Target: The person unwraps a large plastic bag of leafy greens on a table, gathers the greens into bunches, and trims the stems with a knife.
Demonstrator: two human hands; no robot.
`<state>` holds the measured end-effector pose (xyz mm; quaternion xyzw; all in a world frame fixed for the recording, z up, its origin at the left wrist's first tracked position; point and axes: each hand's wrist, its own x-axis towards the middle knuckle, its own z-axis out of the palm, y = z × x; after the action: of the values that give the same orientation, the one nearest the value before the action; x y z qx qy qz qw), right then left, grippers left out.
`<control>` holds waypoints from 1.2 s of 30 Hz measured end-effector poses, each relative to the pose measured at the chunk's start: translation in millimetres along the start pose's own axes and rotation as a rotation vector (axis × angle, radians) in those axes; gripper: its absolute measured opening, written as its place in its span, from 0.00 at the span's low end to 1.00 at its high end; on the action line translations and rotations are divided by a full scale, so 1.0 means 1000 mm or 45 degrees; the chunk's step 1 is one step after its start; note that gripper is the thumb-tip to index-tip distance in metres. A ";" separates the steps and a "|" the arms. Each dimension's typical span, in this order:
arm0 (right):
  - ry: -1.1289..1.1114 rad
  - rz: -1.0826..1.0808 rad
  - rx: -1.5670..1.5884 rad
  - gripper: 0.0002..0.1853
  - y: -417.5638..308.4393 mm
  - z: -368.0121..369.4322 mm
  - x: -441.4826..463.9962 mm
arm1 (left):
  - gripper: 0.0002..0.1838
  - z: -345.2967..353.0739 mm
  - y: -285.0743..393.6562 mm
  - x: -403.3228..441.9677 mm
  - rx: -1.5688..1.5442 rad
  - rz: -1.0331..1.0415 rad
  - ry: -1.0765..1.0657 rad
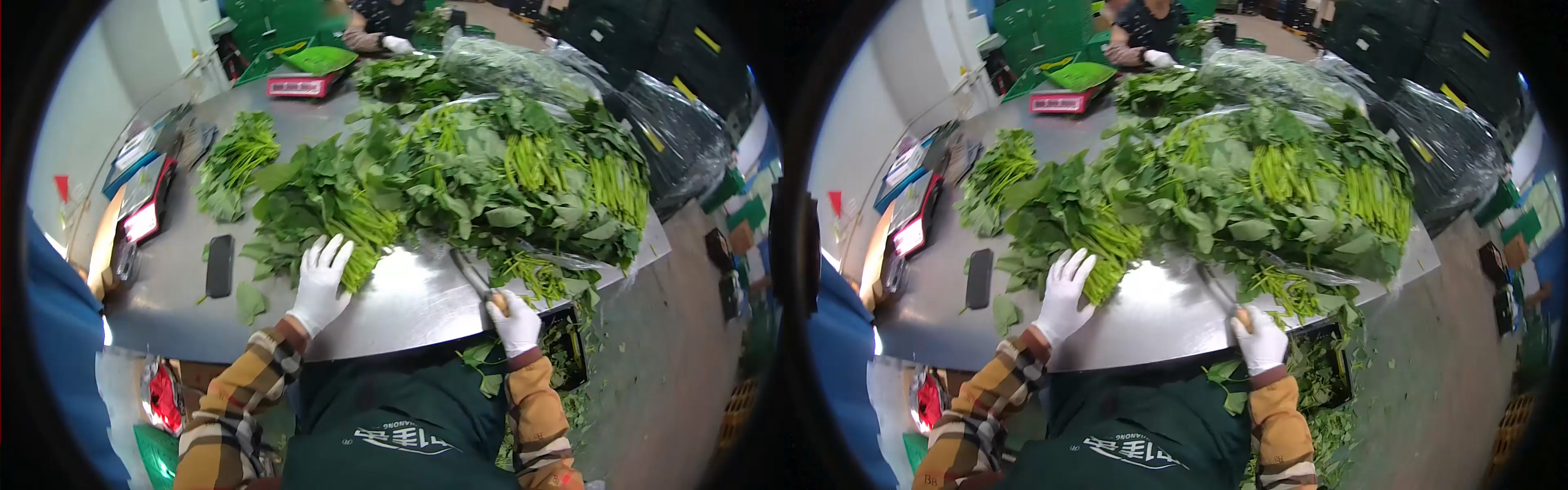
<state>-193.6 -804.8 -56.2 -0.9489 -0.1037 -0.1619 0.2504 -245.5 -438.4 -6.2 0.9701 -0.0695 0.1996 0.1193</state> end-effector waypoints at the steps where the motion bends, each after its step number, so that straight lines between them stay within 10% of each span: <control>1: -0.025 -0.023 0.005 0.17 -0.003 0.002 0.003 | 0.44 -0.002 0.006 0.002 -0.028 -0.012 0.002; 9: -0.116 -0.100 0.270 0.16 -0.021 0.003 0.043 | 0.36 -0.020 0.066 0.047 -0.140 0.308 0.058; 15: 0.627 -0.121 0.043 0.37 -0.035 -0.057 0.163 | 0.33 0.031 0.104 0.024 -0.382 0.322 -0.015; 19: 0.266 0.318 -0.242 0.60 -0.026 -0.047 0.232 | 0.27 0.076 0.122 -0.016 -0.465 0.182 -0.090; 36: -0.176 0.568 -0.604 0.69 -0.060 -0.065 0.266 | 0.22 0.083 0.128 -0.026 -0.361 0.228 -0.049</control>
<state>19.2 -756.0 119.3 -0.9888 0.1304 -0.0581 0.0443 -261.5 -580.4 -64.3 0.9371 -0.1854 0.1791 0.2355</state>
